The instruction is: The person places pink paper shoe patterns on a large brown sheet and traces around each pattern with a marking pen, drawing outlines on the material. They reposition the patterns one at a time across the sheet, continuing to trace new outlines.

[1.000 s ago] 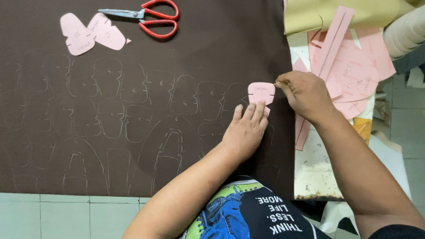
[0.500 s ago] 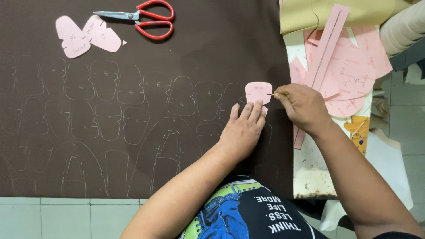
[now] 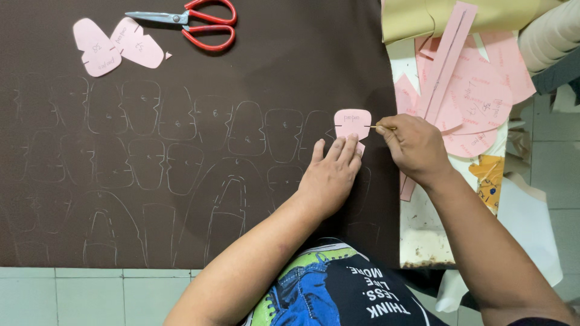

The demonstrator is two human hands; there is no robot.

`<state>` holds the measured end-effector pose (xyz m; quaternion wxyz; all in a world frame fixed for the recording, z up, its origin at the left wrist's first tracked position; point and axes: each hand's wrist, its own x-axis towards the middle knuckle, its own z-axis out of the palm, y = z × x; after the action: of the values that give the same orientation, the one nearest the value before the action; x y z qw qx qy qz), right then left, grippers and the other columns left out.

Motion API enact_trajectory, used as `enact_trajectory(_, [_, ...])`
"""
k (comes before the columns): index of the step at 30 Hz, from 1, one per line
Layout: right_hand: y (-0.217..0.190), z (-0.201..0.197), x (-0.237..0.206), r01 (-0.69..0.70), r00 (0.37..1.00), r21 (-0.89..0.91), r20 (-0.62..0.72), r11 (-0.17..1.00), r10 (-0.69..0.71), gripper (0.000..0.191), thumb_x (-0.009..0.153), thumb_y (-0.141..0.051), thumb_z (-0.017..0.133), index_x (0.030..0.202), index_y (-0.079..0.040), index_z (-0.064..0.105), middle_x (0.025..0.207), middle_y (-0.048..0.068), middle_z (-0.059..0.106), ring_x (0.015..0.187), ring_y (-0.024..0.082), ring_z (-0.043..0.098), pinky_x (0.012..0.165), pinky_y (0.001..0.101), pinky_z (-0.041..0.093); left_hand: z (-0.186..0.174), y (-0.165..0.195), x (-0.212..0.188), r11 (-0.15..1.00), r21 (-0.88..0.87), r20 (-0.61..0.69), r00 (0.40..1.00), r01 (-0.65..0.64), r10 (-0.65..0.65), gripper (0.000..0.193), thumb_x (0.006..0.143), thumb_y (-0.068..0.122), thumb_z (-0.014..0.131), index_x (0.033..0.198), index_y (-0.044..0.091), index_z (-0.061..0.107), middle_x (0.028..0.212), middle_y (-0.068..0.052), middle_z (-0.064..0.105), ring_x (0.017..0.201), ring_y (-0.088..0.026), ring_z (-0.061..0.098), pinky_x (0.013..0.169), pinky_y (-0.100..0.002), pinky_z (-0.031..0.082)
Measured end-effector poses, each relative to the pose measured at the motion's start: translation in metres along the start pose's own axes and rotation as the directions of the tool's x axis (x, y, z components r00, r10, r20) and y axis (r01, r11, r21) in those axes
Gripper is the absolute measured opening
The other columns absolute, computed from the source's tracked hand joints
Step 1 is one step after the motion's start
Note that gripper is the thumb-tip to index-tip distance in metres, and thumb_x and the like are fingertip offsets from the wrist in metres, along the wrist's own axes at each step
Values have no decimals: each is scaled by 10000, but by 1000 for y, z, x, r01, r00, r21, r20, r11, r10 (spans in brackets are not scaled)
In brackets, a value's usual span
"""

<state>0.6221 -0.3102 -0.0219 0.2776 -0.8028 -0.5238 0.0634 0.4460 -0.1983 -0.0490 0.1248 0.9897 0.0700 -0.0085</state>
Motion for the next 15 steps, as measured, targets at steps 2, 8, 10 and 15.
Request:
enact_trajectory(2, [-1, 3, -1, 32, 999, -19, -24, 999, -32, 112, 989, -152, 710, 1010, -42, 715, 934, 118, 712, 862, 321, 682, 780, 414, 538, 0, -1, -2, 1000, 7, -9, 1000, -3, 3, 550, 921, 192, 522, 1450, 46, 495, 1579, -162, 401, 1428, -294, 410, 1150, -588, 285])
enact_trajectory(8, [-8, 9, -8, 73, 996, 0, -60, 997, -73, 101, 982, -142, 717, 1010, -46, 705, 954, 117, 712, 873, 324, 682, 785, 418, 540, 2, -5, -6, 1000, 0, -12, 1000, -5, 5, 540, 933, 194, 511, 1453, 49, 485, 1580, -162, 389, 1433, -296, 403, 1145, -606, 283])
enact_trajectory(10, [-11, 11, -11, 74, 996, -2, -43, 997, -74, 89, 981, -135, 717, 1002, -49, 710, 946, 116, 714, 864, 323, 680, 779, 420, 538, 2, -6, -7, 1000, 0, -8, 1000, -6, 6, 542, 934, 193, 510, 1456, 49, 483, 1581, -161, 388, 1435, -295, 401, 1145, -608, 282])
enact_trajectory(15, [-16, 11, -14, 54, 998, 20, -39, 998, -53, 82, 977, -128, 713, 992, -48, 710, 926, 111, 713, 838, 306, 677, 760, 404, 541, 2, -7, -10, 1000, -7, -2, 1000, 2, -2, 565, 919, 187, 516, 1466, 54, 474, 1579, -149, 392, 1433, -288, 398, 1147, -610, 279])
